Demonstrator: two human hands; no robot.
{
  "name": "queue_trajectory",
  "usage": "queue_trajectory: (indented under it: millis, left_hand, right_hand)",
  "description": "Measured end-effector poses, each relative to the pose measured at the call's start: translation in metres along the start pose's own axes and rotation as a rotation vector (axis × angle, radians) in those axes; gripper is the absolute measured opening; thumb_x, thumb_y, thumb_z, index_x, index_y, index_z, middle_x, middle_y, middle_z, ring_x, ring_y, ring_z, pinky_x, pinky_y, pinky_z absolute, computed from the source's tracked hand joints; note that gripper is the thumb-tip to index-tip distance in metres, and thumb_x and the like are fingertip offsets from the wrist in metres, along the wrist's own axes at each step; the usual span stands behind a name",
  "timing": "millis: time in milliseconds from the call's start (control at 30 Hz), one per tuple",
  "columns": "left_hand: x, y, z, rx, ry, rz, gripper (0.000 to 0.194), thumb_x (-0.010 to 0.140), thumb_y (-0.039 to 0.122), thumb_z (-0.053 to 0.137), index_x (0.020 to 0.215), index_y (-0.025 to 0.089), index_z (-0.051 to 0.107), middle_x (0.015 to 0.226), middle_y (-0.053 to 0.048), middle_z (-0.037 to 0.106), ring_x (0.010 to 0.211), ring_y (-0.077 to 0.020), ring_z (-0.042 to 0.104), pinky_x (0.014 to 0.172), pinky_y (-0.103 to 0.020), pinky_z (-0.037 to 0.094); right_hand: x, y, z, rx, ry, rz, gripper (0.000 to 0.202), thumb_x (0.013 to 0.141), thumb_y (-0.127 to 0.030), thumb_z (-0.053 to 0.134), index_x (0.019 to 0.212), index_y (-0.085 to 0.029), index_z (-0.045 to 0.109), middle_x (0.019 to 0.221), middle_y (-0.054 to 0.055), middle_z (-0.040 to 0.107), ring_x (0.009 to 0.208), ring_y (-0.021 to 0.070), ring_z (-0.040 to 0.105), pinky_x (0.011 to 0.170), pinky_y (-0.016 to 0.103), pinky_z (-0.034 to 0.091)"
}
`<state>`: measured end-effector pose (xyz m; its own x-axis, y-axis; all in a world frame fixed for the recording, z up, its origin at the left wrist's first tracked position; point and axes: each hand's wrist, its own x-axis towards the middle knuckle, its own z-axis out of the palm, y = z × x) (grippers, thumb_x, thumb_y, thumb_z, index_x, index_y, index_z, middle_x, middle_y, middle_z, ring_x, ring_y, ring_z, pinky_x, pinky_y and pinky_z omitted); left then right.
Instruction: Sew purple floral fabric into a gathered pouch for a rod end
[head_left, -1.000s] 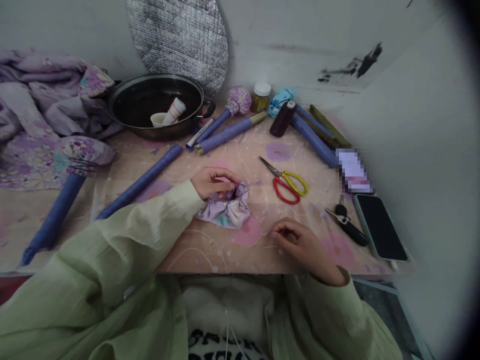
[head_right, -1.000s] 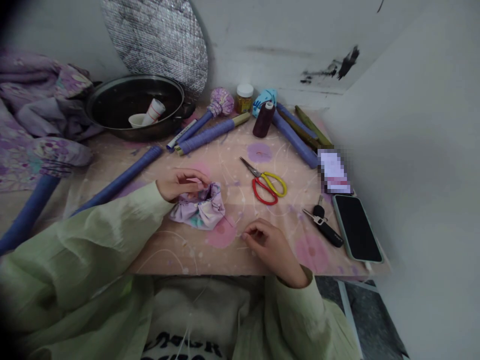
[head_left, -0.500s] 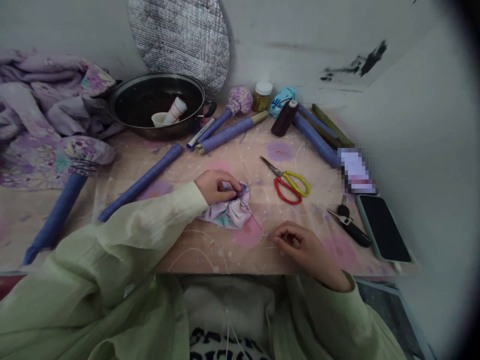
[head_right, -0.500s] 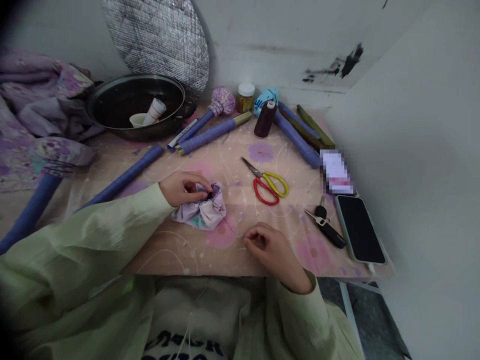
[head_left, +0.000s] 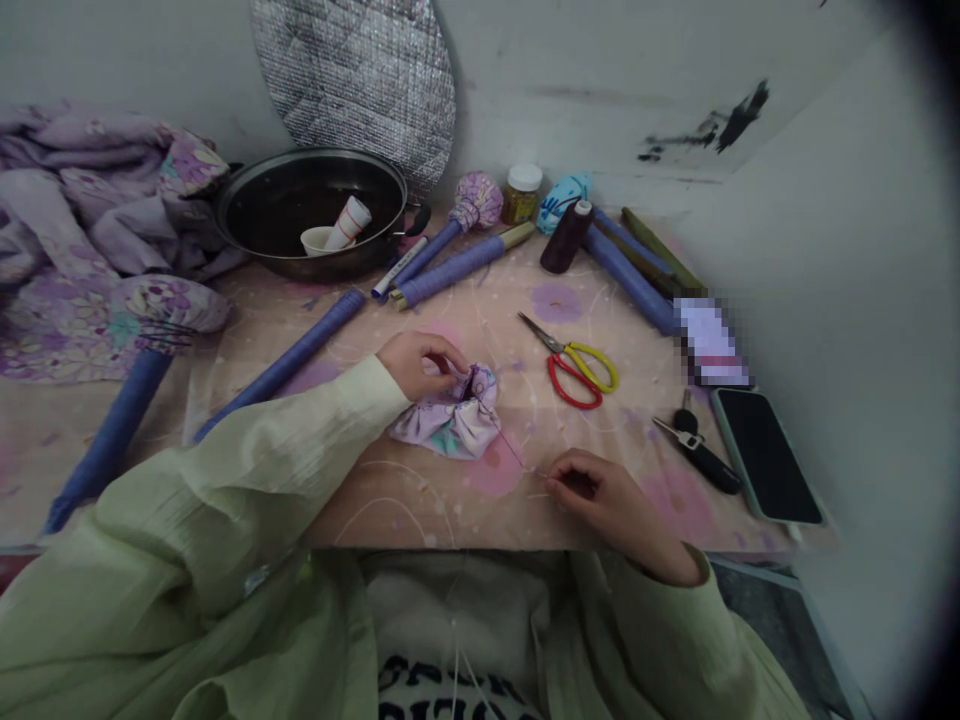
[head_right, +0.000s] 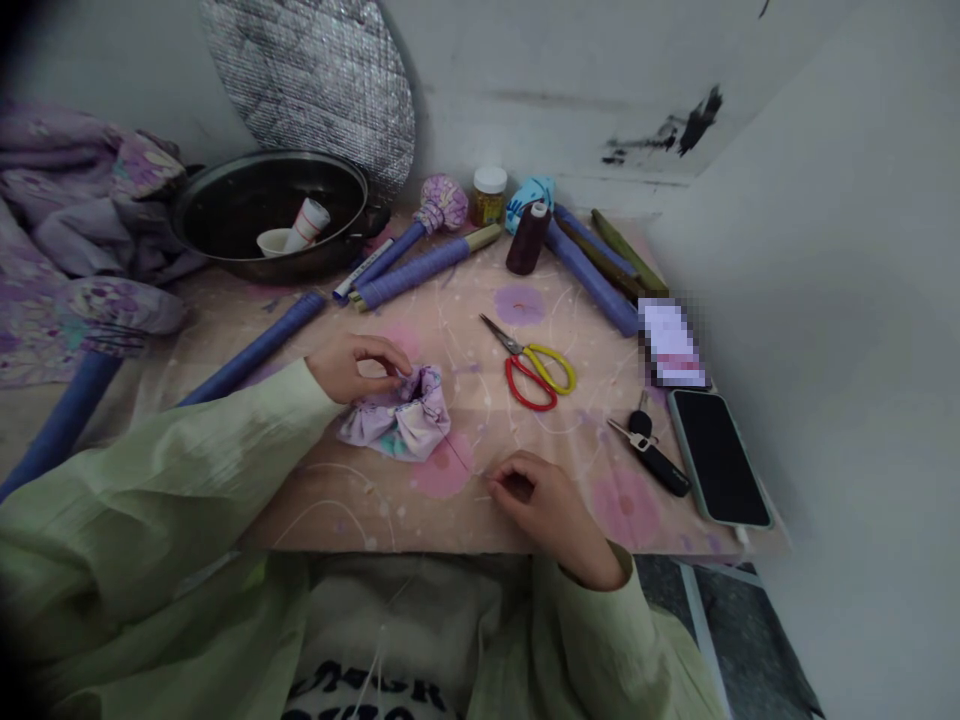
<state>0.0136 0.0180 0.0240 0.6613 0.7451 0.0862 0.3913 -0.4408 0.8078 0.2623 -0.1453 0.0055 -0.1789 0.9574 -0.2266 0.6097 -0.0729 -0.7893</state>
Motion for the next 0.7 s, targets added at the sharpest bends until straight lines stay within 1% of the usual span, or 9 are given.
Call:
queue_trajectory:
  millis: [100, 167, 200, 267, 300, 400, 467, 567, 700]
  left_hand:
    - [0.002, 0.0, -0.005, 0.019, 0.075, -0.024, 0.014, 0.065, 0.019, 0.06, 0.074, 0.011, 0.067, 0.077, -0.007, 0.068, 0.062, -0.011, 0.059, 0.058, -0.021, 0.047]
    - [0.002, 0.004, -0.005, 0.064, 0.106, 0.027, 0.015, 0.067, 0.02, 0.059, 0.077, 0.012, 0.068, 0.079, -0.007, 0.068, 0.064, -0.0113, 0.058, 0.054, -0.019, 0.044]
    - [0.001, 0.007, -0.003, 0.082, 0.101, 0.065, 0.016, 0.069, 0.022, 0.059, 0.078, 0.013, 0.068, 0.081, -0.008, 0.068, 0.067, -0.0121, 0.059, 0.053, -0.019, 0.042]
    - [0.0, 0.014, 0.003, 0.108, 0.059, 0.135, 0.017, 0.07, 0.024, 0.059, 0.082, 0.015, 0.068, 0.086, -0.007, 0.067, 0.076, -0.0138, 0.059, 0.055, -0.019, 0.042]
    - [-0.001, 0.017, 0.007, 0.131, 0.029, 0.143, 0.019, 0.07, 0.025, 0.059, 0.084, 0.016, 0.068, 0.087, -0.007, 0.066, 0.076, -0.0136, 0.059, 0.058, -0.02, 0.043]
    - [-0.002, 0.025, 0.02, 0.247, -0.047, 0.103, 0.022, 0.068, 0.025, 0.06, 0.087, 0.015, 0.065, 0.083, -0.005, 0.06, 0.068, -0.0115, 0.055, 0.062, -0.022, 0.043]
    - [-0.002, 0.029, 0.026, 0.309, -0.068, 0.072, 0.021, 0.067, 0.024, 0.06, 0.085, 0.014, 0.061, 0.078, -0.003, 0.055, 0.065, -0.011, 0.051, 0.063, -0.023, 0.043]
    - [-0.001, 0.031, 0.029, 0.34, -0.074, 0.039, 0.02, 0.067, 0.023, 0.058, 0.085, 0.014, 0.056, 0.074, -0.001, 0.051, 0.064, -0.0109, 0.048, 0.062, -0.023, 0.041]
    - [0.0, 0.033, 0.029, 0.359, -0.095, -0.014, 0.019, 0.068, 0.021, 0.056, 0.086, 0.015, 0.051, 0.069, 0.001, 0.05, 0.06, -0.0103, 0.047, 0.058, -0.022, 0.038]
  right_hand:
    - [-0.001, -0.002, -0.001, -0.004, -0.003, 0.001, 0.009, 0.077, -0.023, 0.053, 0.071, -0.02, 0.059, 0.073, 0.002, 0.062, 0.064, 0.0139, 0.055, 0.057, 0.026, 0.043]
    - [-0.002, -0.003, -0.001, -0.006, -0.003, 0.002, 0.009, 0.077, -0.023, 0.053, 0.07, -0.02, 0.059, 0.072, 0.002, 0.061, 0.062, 0.0134, 0.054, 0.055, 0.025, 0.042]
    - [-0.002, -0.003, -0.002, -0.007, -0.002, 0.001, 0.009, 0.077, -0.023, 0.053, 0.071, -0.02, 0.059, 0.072, 0.002, 0.061, 0.062, 0.0131, 0.054, 0.055, 0.025, 0.042]
    - [-0.003, -0.005, -0.002, -0.009, 0.002, -0.002, 0.01, 0.078, -0.023, 0.053, 0.071, -0.02, 0.059, 0.072, 0.002, 0.061, 0.061, 0.0127, 0.053, 0.054, 0.025, 0.041]
    - [-0.003, -0.006, -0.002, -0.011, 0.003, -0.001, 0.01, 0.078, -0.023, 0.053, 0.071, -0.02, 0.059, 0.072, 0.002, 0.062, 0.061, 0.0126, 0.053, 0.054, 0.025, 0.041]
    - [-0.003, -0.008, -0.003, -0.019, 0.004, 0.007, 0.011, 0.078, -0.024, 0.052, 0.071, -0.019, 0.059, 0.072, 0.002, 0.062, 0.06, 0.0123, 0.052, 0.054, 0.024, 0.041]
    - [-0.003, -0.009, -0.002, -0.018, 0.0, 0.016, 0.011, 0.077, -0.024, 0.052, 0.071, -0.019, 0.059, 0.071, 0.002, 0.061, 0.06, 0.0122, 0.052, 0.054, 0.024, 0.04]
    - [-0.003, -0.009, -0.002, -0.008, -0.001, 0.014, 0.01, 0.077, -0.024, 0.052, 0.071, -0.019, 0.059, 0.071, 0.002, 0.061, 0.061, 0.0125, 0.052, 0.054, 0.024, 0.04]
    - [-0.004, -0.008, -0.002, -0.006, 0.0, 0.007, 0.009, 0.077, -0.023, 0.052, 0.071, -0.02, 0.059, 0.071, 0.002, 0.06, 0.061, 0.0126, 0.051, 0.054, 0.025, 0.039]
